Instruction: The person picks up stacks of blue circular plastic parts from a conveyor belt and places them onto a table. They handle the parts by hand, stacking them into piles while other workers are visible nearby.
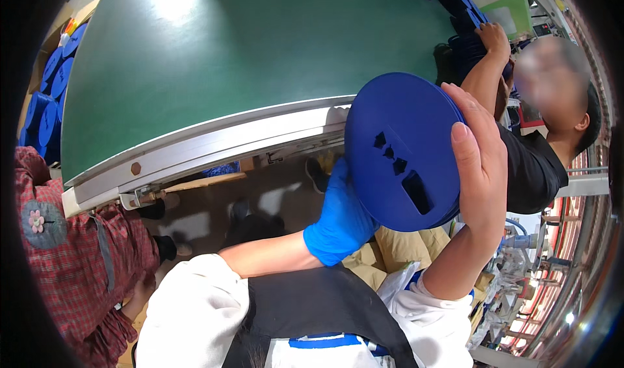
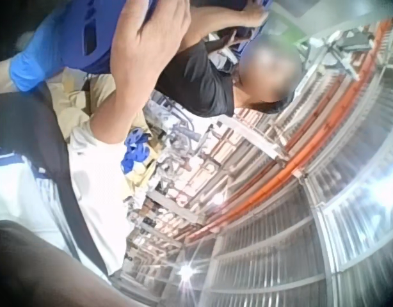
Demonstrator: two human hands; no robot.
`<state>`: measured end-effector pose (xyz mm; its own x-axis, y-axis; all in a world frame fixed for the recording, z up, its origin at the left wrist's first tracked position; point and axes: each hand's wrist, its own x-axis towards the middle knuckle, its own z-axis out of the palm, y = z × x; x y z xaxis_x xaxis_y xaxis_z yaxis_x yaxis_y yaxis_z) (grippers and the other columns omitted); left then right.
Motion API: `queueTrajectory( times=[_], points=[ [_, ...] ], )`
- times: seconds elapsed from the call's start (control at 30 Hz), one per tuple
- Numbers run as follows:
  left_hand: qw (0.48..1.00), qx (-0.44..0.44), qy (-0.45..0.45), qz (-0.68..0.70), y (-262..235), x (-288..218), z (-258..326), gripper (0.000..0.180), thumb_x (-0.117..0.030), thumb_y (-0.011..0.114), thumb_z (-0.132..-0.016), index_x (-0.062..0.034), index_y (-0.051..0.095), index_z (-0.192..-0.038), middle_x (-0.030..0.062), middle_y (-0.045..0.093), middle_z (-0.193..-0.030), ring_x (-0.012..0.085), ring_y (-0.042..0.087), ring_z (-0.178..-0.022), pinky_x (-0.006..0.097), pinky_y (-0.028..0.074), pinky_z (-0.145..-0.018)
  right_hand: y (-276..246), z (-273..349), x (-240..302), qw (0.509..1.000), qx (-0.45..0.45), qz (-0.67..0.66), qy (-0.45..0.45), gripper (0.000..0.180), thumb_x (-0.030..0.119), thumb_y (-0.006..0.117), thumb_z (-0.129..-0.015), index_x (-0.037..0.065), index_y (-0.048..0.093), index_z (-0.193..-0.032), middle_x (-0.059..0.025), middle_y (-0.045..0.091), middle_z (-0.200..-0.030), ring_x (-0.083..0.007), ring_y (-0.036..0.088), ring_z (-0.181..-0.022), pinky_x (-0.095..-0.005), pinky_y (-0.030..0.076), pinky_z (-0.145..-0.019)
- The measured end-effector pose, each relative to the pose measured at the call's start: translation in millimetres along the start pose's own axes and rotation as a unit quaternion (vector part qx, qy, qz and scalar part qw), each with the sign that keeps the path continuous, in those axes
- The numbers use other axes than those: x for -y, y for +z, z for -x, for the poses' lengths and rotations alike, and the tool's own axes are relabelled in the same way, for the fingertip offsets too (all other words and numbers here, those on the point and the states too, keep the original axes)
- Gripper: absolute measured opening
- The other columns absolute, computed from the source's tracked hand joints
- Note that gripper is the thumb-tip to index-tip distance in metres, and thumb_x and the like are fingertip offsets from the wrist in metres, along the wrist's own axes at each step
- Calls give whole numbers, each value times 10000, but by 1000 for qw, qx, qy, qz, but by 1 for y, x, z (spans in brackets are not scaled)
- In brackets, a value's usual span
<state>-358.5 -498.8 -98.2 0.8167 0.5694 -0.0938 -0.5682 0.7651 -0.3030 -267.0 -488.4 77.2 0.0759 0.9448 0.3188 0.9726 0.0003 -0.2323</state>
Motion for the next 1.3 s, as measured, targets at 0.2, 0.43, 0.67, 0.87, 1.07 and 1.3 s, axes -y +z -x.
queueTrajectory(
  times=[0.2,0.43,0.67,0.87,1.07,1.3],
  points=[
    [999,30,13,-1,-3,3,-1,616,-549,311,-1018,-145,357,-1481,73,455,-1459,247,466,-1317,405,400,-1095,1,0,2,999,20,25,-28,440,325,477,-939,43,613,-1247,-197,604,-1279,-382,499,-1275,-423,362,-1072],
    [999,35,-9,31,-12,8,5,567,-448,351,-1025,-142,328,-1502,81,419,-1487,257,412,-1361,423,328,-1150,2,14,-5,999,43,-20,-25,459,306,475,-919,16,592,-1255,-209,583,-1297,-394,487,-1282,-435,349,-1081],
    [994,41,-31,94,-39,13,13,515,-386,382,-1029,-113,379,-1465,80,452,-1459,244,455,-1313,400,346,-1127,19,33,-6,996,81,-13,-24,476,290,489,-891,21,576,-1273,-225,572,-1297,-434,478,-1268,-460,369,-1067],
    [998,-39,-21,48,-55,17,24,513,-385,384,-1029,-106,389,-1459,76,471,-1442,239,466,-1299,400,357,-1118,44,48,-12,995,98,-2,16,472,272,506,-882,17,572,-1274,-213,576,-1299,-430,478,-1268,-467,378,-1065],
    [998,61,-10,5,-16,9,12,521,-404,352,-1028,-110,397,-1456,77,478,-1437,240,468,-1298,408,354,-1118,-8,39,2,997,-7,-5,-77,549,365,472,-879,-2,584,-1271,-235,572,-1296,-449,484,-1264,-479,335,-1085],
    [997,28,51,-43,-9,2,3,583,-503,315,-1020,-132,382,-1465,73,460,-1453,259,459,-1314,415,371,-1112,8,18,-5,995,-3,16,-97,488,334,497,-889,27,598,-1254,-207,591,-1281,-417,491,-1248,-459,350,-1070]
  ],
)
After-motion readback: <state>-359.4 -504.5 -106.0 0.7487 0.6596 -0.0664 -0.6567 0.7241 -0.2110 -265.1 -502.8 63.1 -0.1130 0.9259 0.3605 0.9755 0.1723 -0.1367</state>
